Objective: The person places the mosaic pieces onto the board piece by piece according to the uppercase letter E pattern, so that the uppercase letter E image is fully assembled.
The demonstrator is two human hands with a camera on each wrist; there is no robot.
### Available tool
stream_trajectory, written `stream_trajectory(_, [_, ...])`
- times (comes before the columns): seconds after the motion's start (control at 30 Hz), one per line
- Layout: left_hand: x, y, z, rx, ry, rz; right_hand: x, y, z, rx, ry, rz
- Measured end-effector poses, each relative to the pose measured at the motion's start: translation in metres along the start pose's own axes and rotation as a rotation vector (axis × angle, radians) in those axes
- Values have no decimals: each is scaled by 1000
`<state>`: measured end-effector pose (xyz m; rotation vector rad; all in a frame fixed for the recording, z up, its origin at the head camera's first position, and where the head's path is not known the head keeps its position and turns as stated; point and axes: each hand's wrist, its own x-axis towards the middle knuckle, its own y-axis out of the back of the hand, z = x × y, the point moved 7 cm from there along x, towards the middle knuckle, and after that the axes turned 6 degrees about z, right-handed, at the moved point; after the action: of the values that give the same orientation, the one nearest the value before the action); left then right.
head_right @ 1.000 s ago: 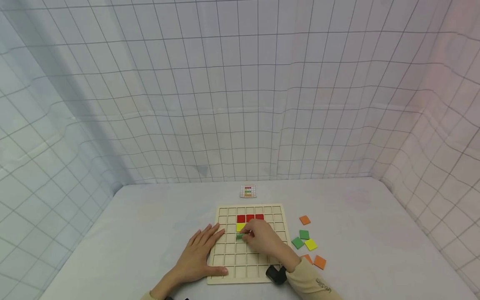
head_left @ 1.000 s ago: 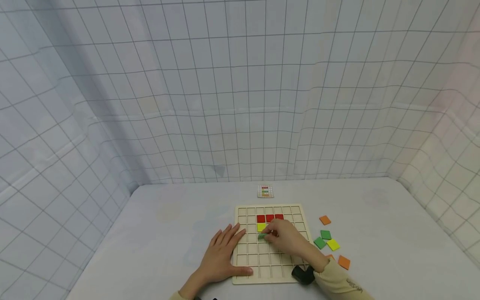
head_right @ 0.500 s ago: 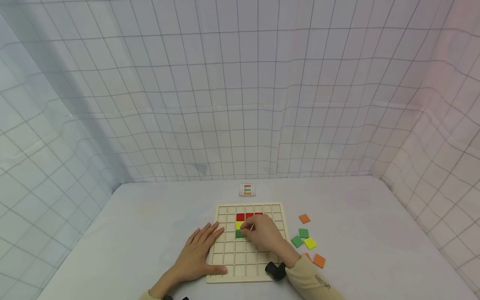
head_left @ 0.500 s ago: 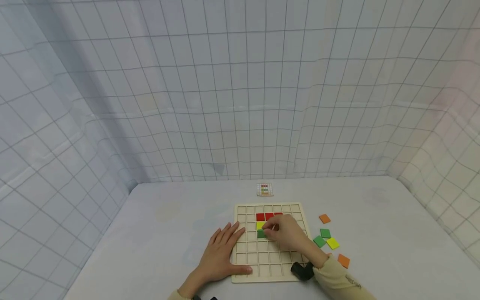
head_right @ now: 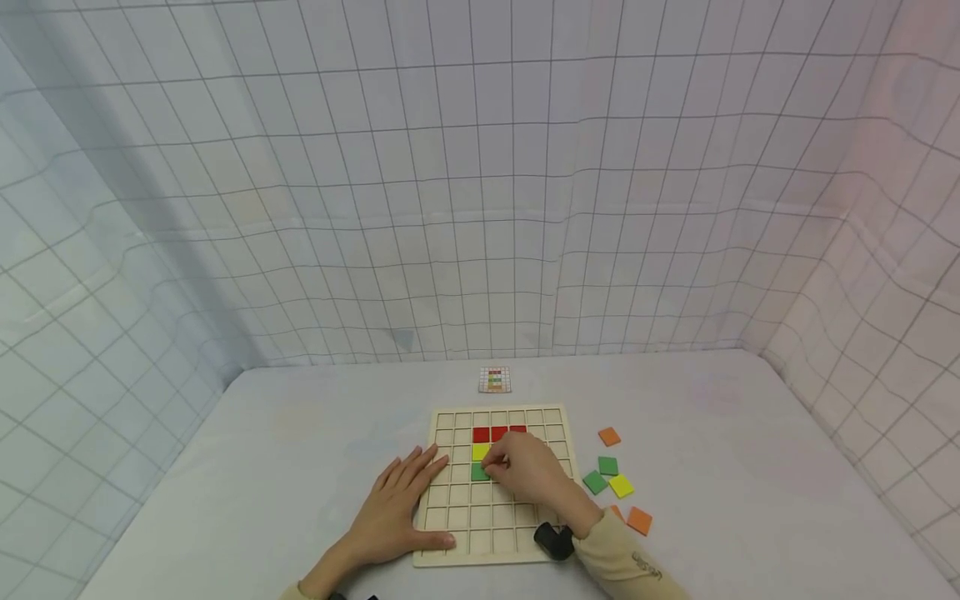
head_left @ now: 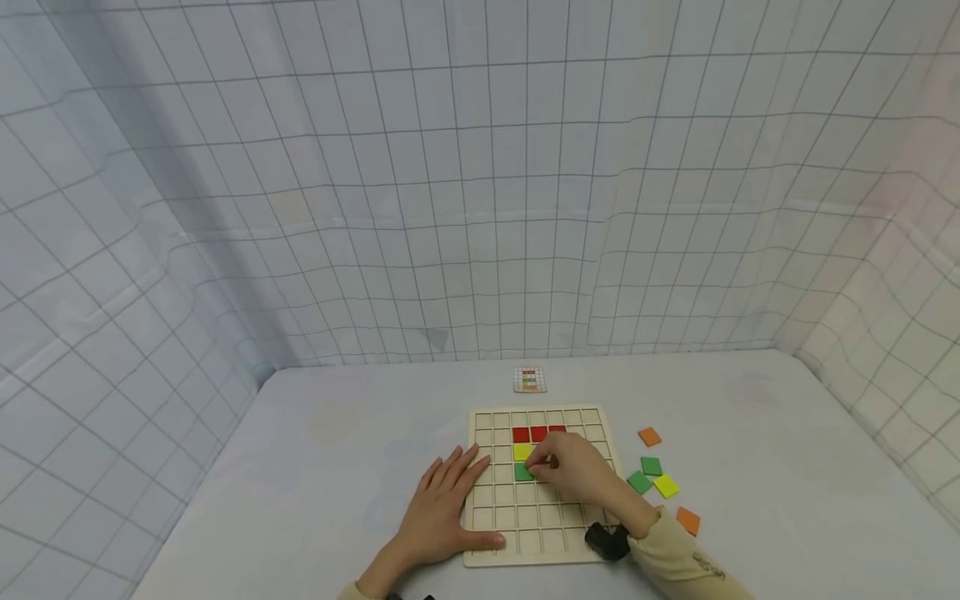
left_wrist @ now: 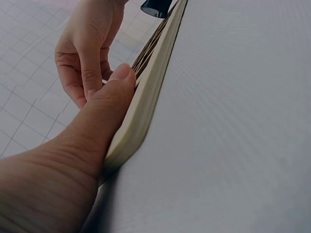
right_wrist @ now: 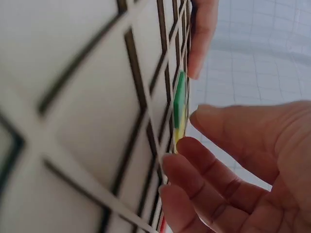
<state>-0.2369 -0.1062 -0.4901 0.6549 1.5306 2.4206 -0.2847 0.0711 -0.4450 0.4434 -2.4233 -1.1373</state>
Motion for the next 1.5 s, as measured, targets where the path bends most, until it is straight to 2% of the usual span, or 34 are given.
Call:
stream_trajectory(0.23, [1,-1,0,3,15,-18,-6,36,5,8,74,-13])
stream_trajectory(0.4, [1,-2,-1,1,20,-29,-19,61,24,-35,0,-78])
stream_trajectory(0.57, [1,-3,-2,3,19,-30,-42,73,46,-63,-56,-149])
stream_trajectory(0.77, [1,-2,-3,10,18,-25,-59,75,68,-33,-66,-193])
stream_trajectory(1.0, [0,-1,-3,-14,19,-20,-65,70,83,98,-133,-233])
stream_trajectory(1.33, [-1,-1,-3,-9,17,-17,-64,69,92,55,-98,-172])
stream_trajectory(1.5, [0,-3,-3,-2,13,-16,-65,72,90,36,-117,-126])
